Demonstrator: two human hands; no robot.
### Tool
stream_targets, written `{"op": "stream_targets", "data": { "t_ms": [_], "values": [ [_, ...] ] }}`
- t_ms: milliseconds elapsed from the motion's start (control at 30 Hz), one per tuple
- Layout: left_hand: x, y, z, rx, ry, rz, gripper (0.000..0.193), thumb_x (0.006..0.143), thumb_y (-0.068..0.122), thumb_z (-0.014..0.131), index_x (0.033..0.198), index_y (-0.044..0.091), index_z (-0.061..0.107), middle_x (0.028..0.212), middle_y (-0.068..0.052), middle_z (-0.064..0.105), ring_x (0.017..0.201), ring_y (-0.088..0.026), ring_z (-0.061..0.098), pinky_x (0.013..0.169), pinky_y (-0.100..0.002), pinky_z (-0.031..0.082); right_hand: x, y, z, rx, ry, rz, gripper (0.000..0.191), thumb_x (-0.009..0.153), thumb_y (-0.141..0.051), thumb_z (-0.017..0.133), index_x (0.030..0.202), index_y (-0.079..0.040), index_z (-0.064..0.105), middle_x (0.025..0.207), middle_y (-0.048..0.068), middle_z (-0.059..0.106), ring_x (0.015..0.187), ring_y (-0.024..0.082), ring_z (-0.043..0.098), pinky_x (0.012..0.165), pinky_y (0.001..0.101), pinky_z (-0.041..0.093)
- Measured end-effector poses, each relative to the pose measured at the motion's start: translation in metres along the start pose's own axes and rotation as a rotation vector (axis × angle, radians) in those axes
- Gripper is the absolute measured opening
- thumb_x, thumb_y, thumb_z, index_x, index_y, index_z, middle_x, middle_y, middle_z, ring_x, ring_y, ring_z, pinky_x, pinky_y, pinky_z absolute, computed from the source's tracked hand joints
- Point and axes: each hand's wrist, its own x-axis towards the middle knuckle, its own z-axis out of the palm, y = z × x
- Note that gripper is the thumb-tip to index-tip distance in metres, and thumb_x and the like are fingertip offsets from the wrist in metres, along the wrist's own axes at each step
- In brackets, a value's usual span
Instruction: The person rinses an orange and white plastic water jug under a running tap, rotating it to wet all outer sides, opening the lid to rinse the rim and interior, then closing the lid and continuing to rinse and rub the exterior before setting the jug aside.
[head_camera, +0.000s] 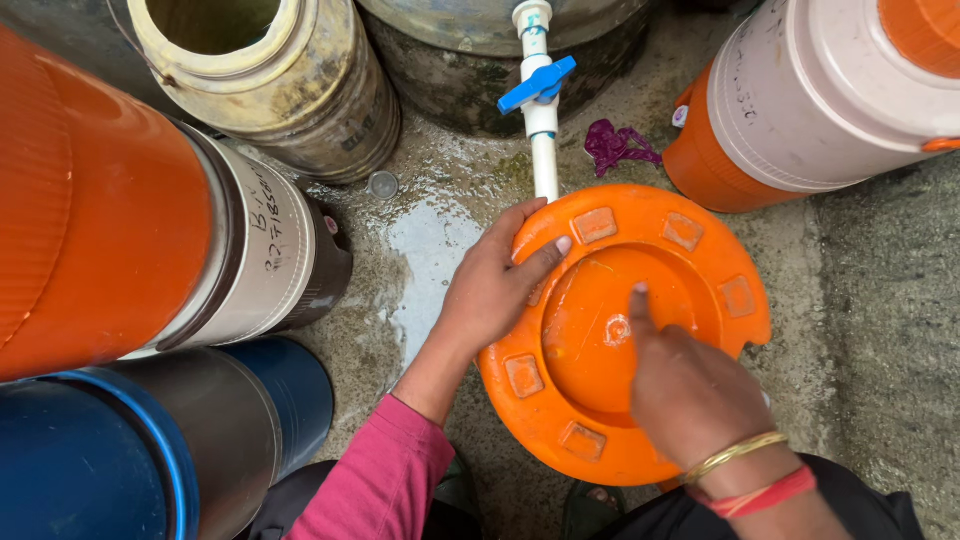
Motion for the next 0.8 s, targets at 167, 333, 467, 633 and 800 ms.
{"op": "stream_targets", "data": {
  "t_ms": [167,333,467,633,800],
  "values": [
    [0.0,-0.003,-0.002,-0.023,-0.017,0.008,0.054,0.094,0.034,0.068,0.141,0.011,0.056,0.113,-0.009,0.076,0.095,-0.016,0.075,0.085,-0.032,0.058,-0.001,0.014,-0.013,0.019,-0.062,0.015,0.089,0.086,-0.02,0.059,0.164,-0.02,0.017,0.109,0.018,0.072,0.102,0.037,0.071,0.093,0.0488,0.056],
    [0.002,-0.003,-0.001,-0.013,-0.022,-0.035,0.055,0.092,0.035,0.068,0.14,0.012,0.057,0.111,-0.01,0.077,0.094,-0.018,0.076,0.085,-0.032,0.058,-0.01,0.011,-0.01,-0.098,-0.216,-0.018,0.09,0.09,-0.024,0.06,0.166,-0.02,0.014,0.108,0.018,0.074,0.102,0.034,0.072,0.094,0.0453,0.056],
    [0.003,-0.004,-0.004,0.007,-0.008,0.012,0.056,0.092,0.037,0.069,0.14,0.011,0.057,0.115,-0.01,0.076,0.099,-0.02,0.075,0.088,-0.034,0.057,-0.002,0.026,-0.013,-0.006,-0.082,-0.066,0.086,0.085,-0.024,0.065,0.16,-0.031,0.024,0.109,0.017,0.073,0.103,0.034,0.072,0.096,0.0442,0.057],
    [0.005,-0.003,-0.004,0.043,-0.016,0.032,0.056,0.093,0.041,0.067,0.14,0.011,0.057,0.116,-0.01,0.076,0.1,-0.021,0.075,0.087,-0.034,0.057,0.017,0.054,-0.007,-0.041,-0.162,-0.012,0.101,0.08,-0.019,0.069,0.167,-0.041,0.023,0.114,0.015,0.073,0.102,0.033,0.073,0.092,0.0417,0.057],
    [0.005,-0.003,-0.004,0.031,-0.017,0.035,0.056,0.093,0.041,0.067,0.14,0.011,0.058,0.116,-0.011,0.076,0.101,-0.021,0.076,0.089,-0.035,0.057,0.02,0.065,-0.006,-0.031,-0.254,0.002,0.104,0.082,-0.018,0.069,0.17,-0.038,0.018,0.103,0.016,0.079,0.095,0.028,0.074,0.09,0.0365,0.06]
  ]
}}
